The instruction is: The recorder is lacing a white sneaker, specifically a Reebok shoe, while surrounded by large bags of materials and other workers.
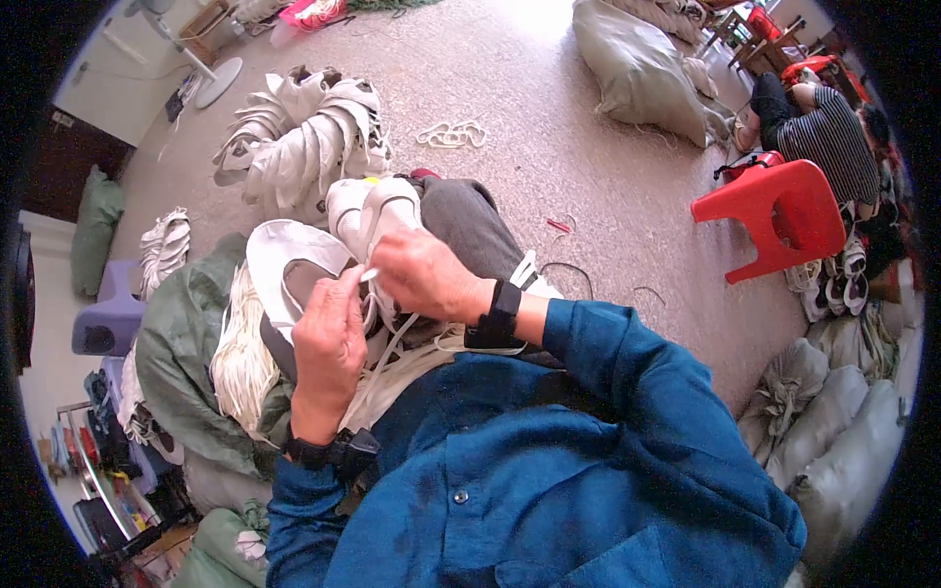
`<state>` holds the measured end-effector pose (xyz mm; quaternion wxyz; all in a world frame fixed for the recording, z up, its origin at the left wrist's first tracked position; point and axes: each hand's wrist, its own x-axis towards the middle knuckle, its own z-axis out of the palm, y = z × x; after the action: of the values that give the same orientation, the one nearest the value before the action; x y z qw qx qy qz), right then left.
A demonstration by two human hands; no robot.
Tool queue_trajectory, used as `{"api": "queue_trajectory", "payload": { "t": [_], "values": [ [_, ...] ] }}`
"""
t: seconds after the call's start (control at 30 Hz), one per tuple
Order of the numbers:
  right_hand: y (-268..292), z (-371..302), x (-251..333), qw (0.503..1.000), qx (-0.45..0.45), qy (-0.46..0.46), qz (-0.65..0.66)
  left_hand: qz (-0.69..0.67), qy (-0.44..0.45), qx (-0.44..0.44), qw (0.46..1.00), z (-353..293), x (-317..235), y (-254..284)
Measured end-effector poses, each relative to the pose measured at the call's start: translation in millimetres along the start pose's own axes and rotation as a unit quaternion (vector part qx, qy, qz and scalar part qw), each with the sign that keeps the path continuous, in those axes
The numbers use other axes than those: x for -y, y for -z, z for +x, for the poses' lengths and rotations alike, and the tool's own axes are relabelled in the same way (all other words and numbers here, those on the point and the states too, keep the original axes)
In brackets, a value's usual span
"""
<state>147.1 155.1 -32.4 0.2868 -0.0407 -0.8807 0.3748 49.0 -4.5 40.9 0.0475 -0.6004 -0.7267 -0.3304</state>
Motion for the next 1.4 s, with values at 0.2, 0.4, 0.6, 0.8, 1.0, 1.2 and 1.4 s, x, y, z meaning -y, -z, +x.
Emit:
{"api": "queue_trajectory", "payload": {
  "t": [0.2,0.4,0.6,0.8,1.0,1.2,1.4],
  "values": [
    [37,-13,-26,0.855,-0.174,-0.321,0.369,-0.111,0.127,-0.008,0.986,-16,10,-5],
    [85,-26,-40,0.790,-0.236,-0.359,0.438,-0.187,0.206,0.015,0.960,-22,15,-45],
    [91,-53,-51,0.814,-0.154,-0.402,0.390,-0.078,0.124,-0.042,0.988,-11,21,-53],
    [96,-69,-51,0.928,-0.062,-0.347,0.122,-0.302,0.313,0.042,0.900,-12,35,-55],
    [101,-56,-16,0.914,-0.059,-0.343,0.207,-0.307,0.331,0.060,0.890,-12,41,-59],
    [44,-42,17,0.915,0.150,-0.270,0.260,-0.281,0.308,0.034,0.908,-12,39,-60],
    [19,-34,22,0.867,0.212,-0.352,0.282,-0.172,0.229,0.023,0.958,-21,44,-64]
  ]
}}
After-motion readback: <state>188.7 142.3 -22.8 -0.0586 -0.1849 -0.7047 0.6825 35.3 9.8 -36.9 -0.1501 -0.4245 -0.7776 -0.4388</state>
